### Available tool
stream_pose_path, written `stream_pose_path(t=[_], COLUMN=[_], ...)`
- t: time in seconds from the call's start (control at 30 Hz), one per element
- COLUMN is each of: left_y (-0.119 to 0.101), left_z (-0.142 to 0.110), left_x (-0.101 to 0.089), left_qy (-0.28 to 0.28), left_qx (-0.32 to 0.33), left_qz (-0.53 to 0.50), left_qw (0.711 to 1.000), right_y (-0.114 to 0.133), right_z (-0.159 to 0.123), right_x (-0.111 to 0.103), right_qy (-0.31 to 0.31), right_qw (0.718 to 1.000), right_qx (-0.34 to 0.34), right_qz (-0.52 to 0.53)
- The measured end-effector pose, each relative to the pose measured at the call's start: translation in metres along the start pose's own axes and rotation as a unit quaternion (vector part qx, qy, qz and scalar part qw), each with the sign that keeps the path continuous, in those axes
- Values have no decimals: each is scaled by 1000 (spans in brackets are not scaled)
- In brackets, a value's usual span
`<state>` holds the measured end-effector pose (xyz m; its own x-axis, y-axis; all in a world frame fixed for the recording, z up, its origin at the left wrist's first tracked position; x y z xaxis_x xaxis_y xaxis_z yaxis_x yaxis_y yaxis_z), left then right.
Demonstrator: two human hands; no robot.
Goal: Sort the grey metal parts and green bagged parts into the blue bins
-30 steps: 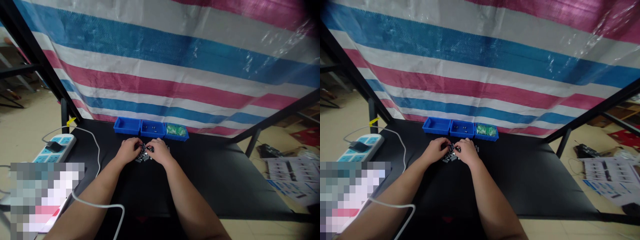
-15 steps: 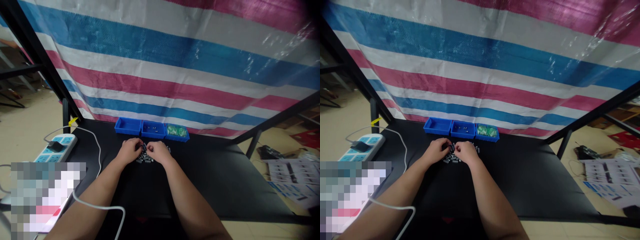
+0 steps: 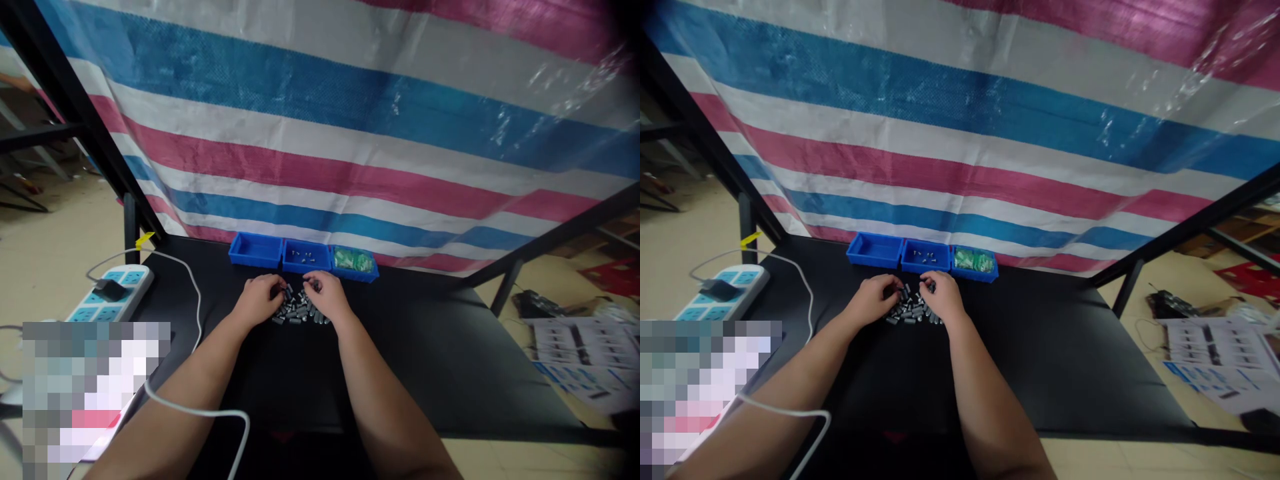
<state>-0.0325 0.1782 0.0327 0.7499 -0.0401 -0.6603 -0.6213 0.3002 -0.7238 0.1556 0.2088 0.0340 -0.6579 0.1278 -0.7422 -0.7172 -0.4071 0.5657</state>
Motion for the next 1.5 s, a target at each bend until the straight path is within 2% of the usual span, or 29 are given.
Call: stream_pose_path(t=[0.17, 0.37, 0.5, 0.6, 0.67, 0.83, 1.03, 1.13, 1.23, 1.33, 1.5], left_y=[1, 0, 0, 1, 1, 0, -1, -1, -1, -2, -2], left_z=[0, 0, 0, 0, 0, 1, 0, -1, -1, -1, -1], left_x=[1, 0, 0, 1, 1, 1, -1, -1, -2, -2, -1], left_qy=[0, -1, 2, 4, 4, 4, 7, 5, 2, 6, 8], left_qx=[-2, 0, -5, -8, -7, -5, -9, -8, -7, -8, -12], left_qz=[0, -1, 1, 3, 3, 3, 10, 8, 5, 4, 3], left_qw=[1000, 1000, 1000, 1000, 1000, 1000, 1000, 1000, 1000, 1000, 1000], right_y=[11, 13, 16, 5, -6, -20, -19, -12, 5, 22, 29], right_z=[-7, -9, -6, -3, -3, 0, 9, 7, 1, -7, -12], right_x=[7, 18, 11, 0, -4, -4, 0, -1, -4, 0, 12], right_qy=[82, 93, 34, -38, -66, -80, -121, -86, -15, 71, 135], right_qw=[989, 982, 996, 998, 993, 987, 961, 981, 999, 994, 982], right_qx=[-34, -14, -35, 29, 74, 118, 102, 71, -12, -77, -86], right_qz=[-119, -165, -76, 27, 57, 75, 226, 158, 36, -44, -102])
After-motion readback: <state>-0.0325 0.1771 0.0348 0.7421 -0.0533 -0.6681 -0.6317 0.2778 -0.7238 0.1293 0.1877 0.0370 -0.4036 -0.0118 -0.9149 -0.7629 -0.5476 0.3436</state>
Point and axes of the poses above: each hand's wrist, its own z-axis towards the middle knuckle, its own x-axis out of the palm, y = z × x, the point moved 6 cm from there along z, towards the middle knuckle, and after that the axes turned 8 degrees about -z, right-handed, at the moved point
